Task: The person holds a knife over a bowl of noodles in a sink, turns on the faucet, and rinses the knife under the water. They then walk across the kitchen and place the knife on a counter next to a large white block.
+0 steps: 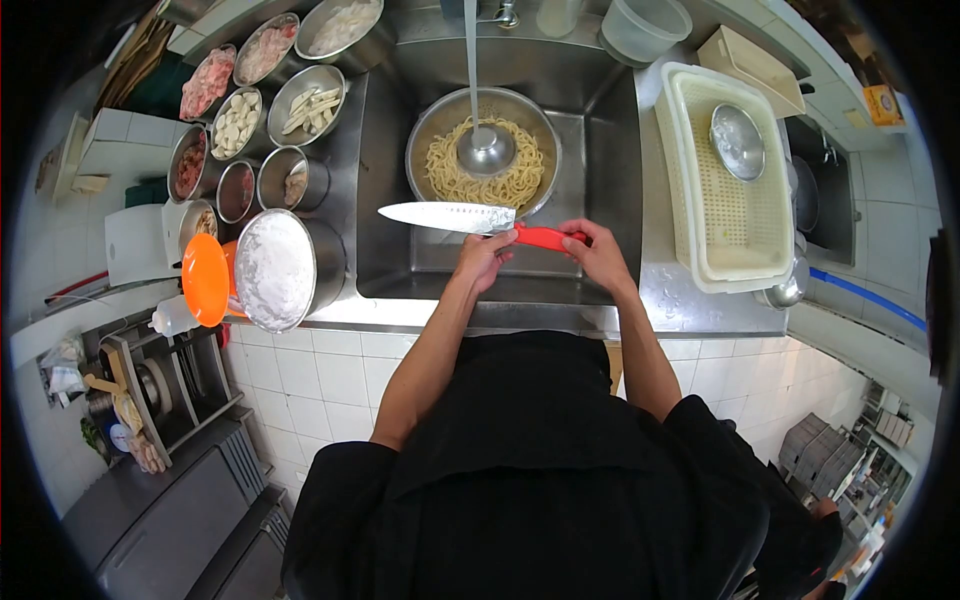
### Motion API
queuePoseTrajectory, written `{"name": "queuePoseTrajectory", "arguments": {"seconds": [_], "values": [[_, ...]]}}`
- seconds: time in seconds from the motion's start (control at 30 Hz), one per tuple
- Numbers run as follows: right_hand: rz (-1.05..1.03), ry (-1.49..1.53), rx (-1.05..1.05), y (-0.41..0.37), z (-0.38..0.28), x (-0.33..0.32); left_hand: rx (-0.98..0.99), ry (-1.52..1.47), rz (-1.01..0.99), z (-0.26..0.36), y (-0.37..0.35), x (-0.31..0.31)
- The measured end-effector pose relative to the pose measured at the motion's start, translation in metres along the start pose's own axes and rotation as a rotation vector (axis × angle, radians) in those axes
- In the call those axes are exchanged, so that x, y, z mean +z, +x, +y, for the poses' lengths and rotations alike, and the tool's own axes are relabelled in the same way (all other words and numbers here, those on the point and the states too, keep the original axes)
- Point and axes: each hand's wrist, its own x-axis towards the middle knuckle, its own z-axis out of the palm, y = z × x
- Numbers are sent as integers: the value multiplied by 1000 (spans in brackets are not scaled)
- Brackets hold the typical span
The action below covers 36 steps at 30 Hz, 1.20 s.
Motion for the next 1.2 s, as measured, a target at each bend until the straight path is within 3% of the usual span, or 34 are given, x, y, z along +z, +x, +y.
{"name": "queuePoseTrajectory", "arguments": {"seconds": [1.2], "values": [[-18, 119, -57, -2, 12, -11, 43, -157, 92, -3, 4, 2]]}}
